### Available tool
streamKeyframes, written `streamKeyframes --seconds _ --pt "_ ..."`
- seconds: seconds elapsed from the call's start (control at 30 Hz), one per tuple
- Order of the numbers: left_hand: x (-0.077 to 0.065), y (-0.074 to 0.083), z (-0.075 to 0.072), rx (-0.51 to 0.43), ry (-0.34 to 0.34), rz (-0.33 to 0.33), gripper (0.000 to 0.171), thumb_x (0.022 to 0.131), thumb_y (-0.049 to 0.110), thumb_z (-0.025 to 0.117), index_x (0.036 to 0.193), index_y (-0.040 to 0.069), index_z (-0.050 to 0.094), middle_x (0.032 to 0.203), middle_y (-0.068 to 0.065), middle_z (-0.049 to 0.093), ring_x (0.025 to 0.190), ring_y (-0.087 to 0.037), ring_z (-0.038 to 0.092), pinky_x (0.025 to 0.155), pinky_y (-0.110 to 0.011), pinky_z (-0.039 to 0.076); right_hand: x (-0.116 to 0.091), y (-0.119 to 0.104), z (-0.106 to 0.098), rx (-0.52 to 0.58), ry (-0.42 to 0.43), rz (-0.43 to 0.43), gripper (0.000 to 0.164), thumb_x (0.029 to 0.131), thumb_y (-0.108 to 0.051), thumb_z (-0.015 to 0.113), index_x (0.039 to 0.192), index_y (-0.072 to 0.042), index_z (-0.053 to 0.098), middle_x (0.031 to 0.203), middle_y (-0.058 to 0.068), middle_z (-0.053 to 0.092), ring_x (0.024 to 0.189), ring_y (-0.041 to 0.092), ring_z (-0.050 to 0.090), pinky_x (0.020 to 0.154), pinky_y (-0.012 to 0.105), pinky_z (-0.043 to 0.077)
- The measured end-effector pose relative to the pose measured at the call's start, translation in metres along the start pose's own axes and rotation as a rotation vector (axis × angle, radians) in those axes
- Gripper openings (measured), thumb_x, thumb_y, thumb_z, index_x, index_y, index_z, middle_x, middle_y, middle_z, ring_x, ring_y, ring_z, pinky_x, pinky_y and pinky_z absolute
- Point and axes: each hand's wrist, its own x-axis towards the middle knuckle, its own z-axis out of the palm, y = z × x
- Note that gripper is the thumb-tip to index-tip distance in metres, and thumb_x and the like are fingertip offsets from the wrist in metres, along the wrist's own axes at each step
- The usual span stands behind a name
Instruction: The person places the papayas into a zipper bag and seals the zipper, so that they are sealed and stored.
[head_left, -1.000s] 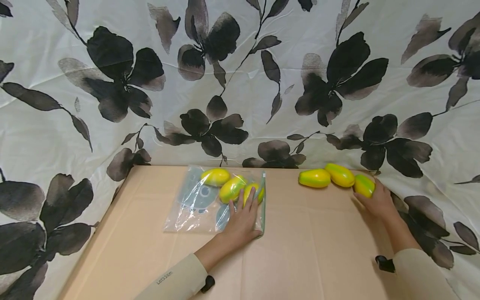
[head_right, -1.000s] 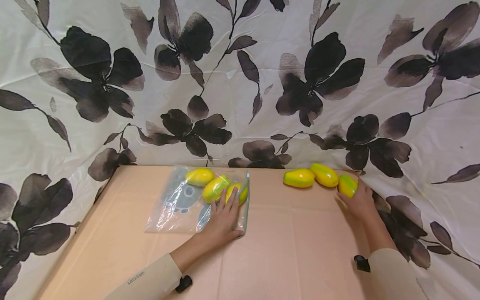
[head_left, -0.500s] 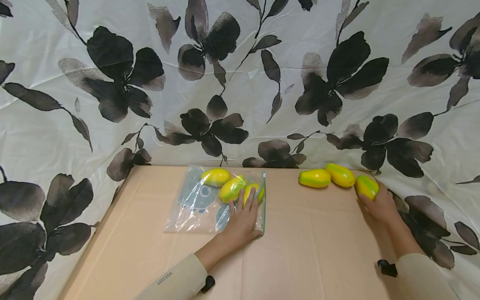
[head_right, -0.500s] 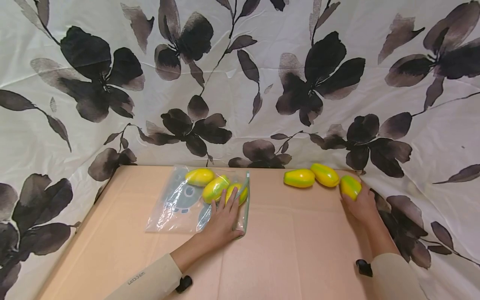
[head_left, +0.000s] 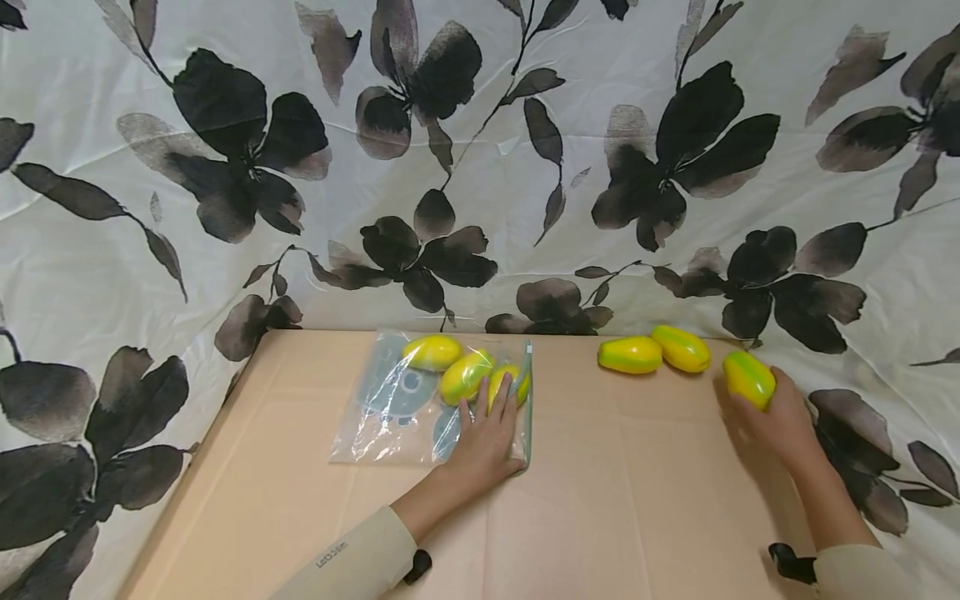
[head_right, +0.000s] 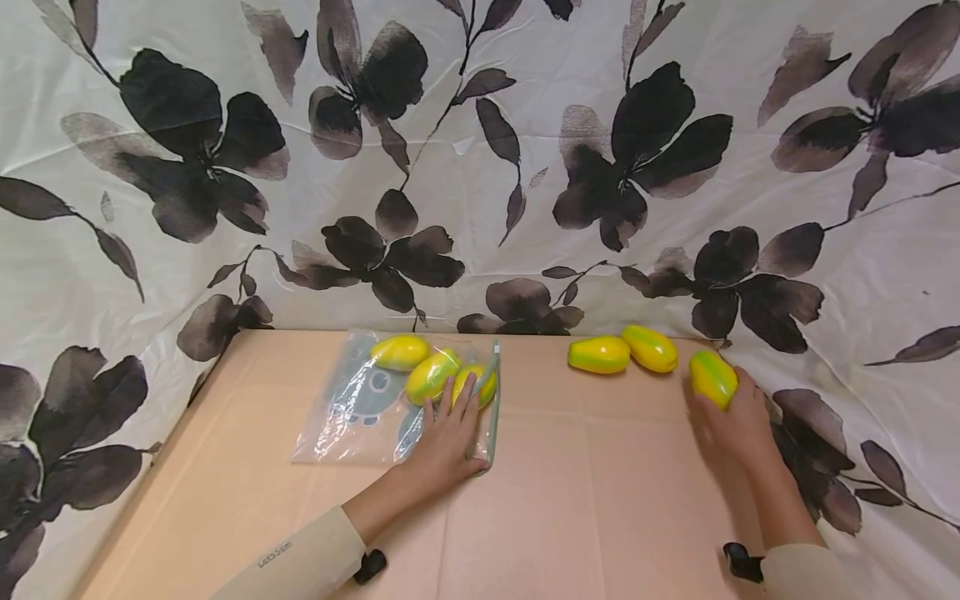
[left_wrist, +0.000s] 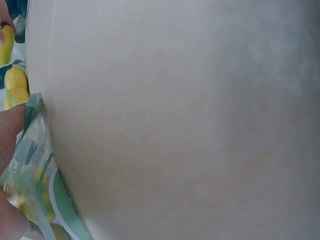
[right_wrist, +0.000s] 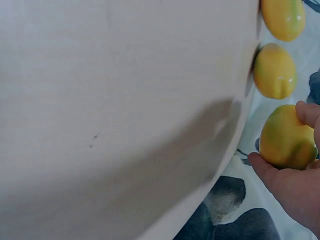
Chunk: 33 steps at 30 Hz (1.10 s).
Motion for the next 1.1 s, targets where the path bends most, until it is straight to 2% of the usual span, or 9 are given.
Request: streamKeyframes --seconds 0.1,0.27,0.33,0.6,0.87,1.1 --pt "0.001 0.000 0.000 -0.007 0.006 -0.003 0.123 0.075 0.051 0.090 0.164 0.005 0.018 0.175 -0.013 0.000 0.158 -0.048 0.002 0.113 -0.080 0.021 -0.001 -0.005 -0.002 0.002 0.016 -0.057 0.084 0.102 -0.026 0.064 0.153 0.019 0.015 0.135 0.045 0.036 0.112 0.057 0.041 0.092 0.070 0.034" --pt "0.003 -0.001 0.001 -0.011 0.006 -0.012 0.124 0.075 0.050 0.090 0.165 0.005 0.017 0.175 -0.013 0.000 0.158 -0.049 0.003 0.113 -0.080 0.021 0.000 -0.021 -0.002 0.023 0.079 -0.231 0.074 0.094 -0.010 0.072 0.148 0.017 0.030 0.130 0.042 0.046 0.109 0.054 0.046 0.089 0.066 0.034" --pt "0.004 -0.001 0.001 -0.005 0.005 -0.016 0.124 0.075 0.051 0.090 0.165 0.005 0.017 0.175 -0.013 0.000 0.158 -0.048 0.003 0.113 -0.080 0.021 0.000 -0.029 -0.001 0.031 0.079 -0.272 0.074 0.093 -0.009 0.074 0.149 0.015 0.032 0.131 0.040 0.047 0.109 0.052 0.047 0.089 0.064 0.034" --pt "0.007 -0.002 0.005 0.019 0.013 -0.002 0.118 0.079 0.049 0.087 0.164 0.004 0.019 0.175 -0.014 0.000 0.158 -0.049 0.003 0.113 -0.080 0.023 0.002 -0.055 0.010 0.030 0.011 -0.329 0.083 0.093 -0.008 0.075 0.155 0.013 0.024 0.140 0.041 0.041 0.117 0.053 0.042 0.093 0.068 0.032" --pt "0.010 -0.001 0.005 0.031 0.015 0.000 0.115 0.081 0.049 0.085 0.164 0.005 0.019 0.175 -0.013 -0.001 0.158 -0.049 0.003 0.113 -0.080 0.023 0.002 -0.081 0.022 0.044 -0.072 -0.392 0.085 0.090 -0.005 0.077 0.155 0.013 0.025 0.142 0.042 0.039 0.124 0.056 0.040 0.099 0.071 0.033" --pt "0.013 0.000 0.006 0.026 0.022 -0.004 0.119 0.078 0.051 0.086 0.164 0.005 0.018 0.175 -0.013 -0.001 0.158 -0.049 0.003 0.113 -0.080 0.023 0.001 -0.097 0.039 0.005 -0.148 -0.457 0.084 0.089 -0.009 0.080 0.156 0.004 0.031 0.144 0.032 0.042 0.128 0.048 0.043 0.101 0.070 0.037"
